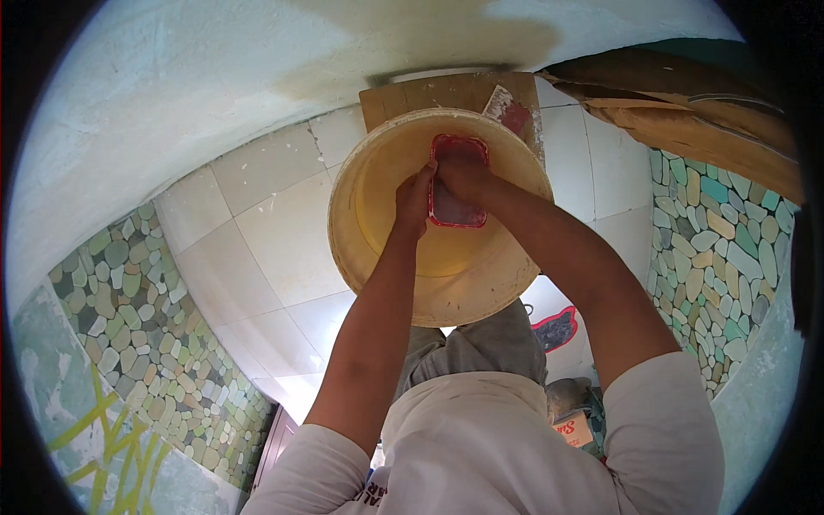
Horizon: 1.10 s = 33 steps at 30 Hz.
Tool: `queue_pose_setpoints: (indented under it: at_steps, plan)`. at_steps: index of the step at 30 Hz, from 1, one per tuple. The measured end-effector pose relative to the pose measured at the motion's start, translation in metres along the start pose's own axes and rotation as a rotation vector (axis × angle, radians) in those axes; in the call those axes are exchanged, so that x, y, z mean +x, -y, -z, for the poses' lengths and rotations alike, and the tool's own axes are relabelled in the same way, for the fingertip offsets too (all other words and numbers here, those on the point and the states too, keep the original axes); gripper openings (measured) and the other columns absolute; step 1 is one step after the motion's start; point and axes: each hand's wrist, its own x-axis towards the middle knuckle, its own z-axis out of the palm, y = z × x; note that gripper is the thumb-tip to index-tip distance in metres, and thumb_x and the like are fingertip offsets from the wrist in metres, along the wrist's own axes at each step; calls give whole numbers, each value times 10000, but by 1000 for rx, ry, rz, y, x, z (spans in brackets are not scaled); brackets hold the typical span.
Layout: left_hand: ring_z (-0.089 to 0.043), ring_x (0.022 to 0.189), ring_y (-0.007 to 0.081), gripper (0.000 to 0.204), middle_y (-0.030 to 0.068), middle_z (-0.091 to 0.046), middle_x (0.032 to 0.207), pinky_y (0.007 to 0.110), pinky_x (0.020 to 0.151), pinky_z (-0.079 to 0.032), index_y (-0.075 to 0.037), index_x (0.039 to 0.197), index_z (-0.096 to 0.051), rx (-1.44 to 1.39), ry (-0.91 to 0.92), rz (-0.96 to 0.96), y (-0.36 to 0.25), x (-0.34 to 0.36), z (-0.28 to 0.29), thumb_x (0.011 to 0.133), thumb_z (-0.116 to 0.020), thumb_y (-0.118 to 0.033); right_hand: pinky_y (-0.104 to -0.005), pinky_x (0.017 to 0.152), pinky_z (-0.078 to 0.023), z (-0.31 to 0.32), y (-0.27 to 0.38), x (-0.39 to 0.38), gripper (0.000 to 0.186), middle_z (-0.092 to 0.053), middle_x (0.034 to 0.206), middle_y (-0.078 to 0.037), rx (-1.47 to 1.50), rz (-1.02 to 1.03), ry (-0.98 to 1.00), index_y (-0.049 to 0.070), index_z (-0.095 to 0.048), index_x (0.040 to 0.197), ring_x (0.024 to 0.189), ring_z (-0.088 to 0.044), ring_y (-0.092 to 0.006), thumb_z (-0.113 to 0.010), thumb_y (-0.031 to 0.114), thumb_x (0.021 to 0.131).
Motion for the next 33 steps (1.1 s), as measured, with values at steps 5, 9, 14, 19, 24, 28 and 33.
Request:
queue_pose_setpoints:
  at_steps: [5,9,14,19,24,28,33]
  plan:
    - [-624,924,189,655,128,-655,1047,302,826,-498,79,1076,-638,-34,56,23,2,1,-3,809,-718,-514,-438,877,-501,-10,-5,-1,285,-664,1056,-244,-85,1,-126,5,-670,1052,995,-652,-366,-462,125,898]
    - [-634,867,184,612,115,-662,1000,297,788,-510,60,1090,-634,-3,37,29,7,7,6,812,-713,-480,-445,856,-512,-18,0,-10,262,-673,1027,-233,-172,-11,61,-5,-674,1020,978,-657,-368,-496,111,867]
    - [-653,866,215,580,136,-673,995,331,798,-521,46,1120,-612,296,-40,35,-14,-4,-1,790,-724,-418,-444,809,-532,-10,-10,-38,230,-683,945,-215,-161,-16,-24,5,-679,986,933,-666,-363,-598,88,787]
    - [-641,917,366,714,236,-629,1037,435,834,-518,48,1181,-528,802,-52,-500,-49,-36,-10,662,-821,-346,-422,736,-525,26,5,-87,113,-674,865,-188,193,22,-272,21,-638,870,820,-669,-349,-616,-2,761]
    - [-578,1055,401,862,244,-539,1160,457,883,-497,22,1287,-406,1129,-120,-766,-57,-67,-7,626,-850,-310,-389,704,-517,26,23,-118,45,-668,812,-168,384,32,-339,5,-604,853,783,-671,-322,-578,-22,829]
    - [-552,1066,415,911,224,-502,1169,481,884,-486,-21,1333,-366,1231,-60,-890,-57,-85,-3,611,-840,-309,-374,690,-517,17,23,-130,44,-666,803,-161,496,31,-444,-2,-597,883,765,-674,-306,-562,-23,865]
    - [-531,1095,414,908,225,-488,1204,491,913,-469,-37,1337,-371,1339,-43,-1033,-62,-95,7,597,-833,-288,-337,658,-505,17,18,-136,29,-644,761,-118,645,36,-459,0,-594,895,715,-657,-218,-568,-7,883]
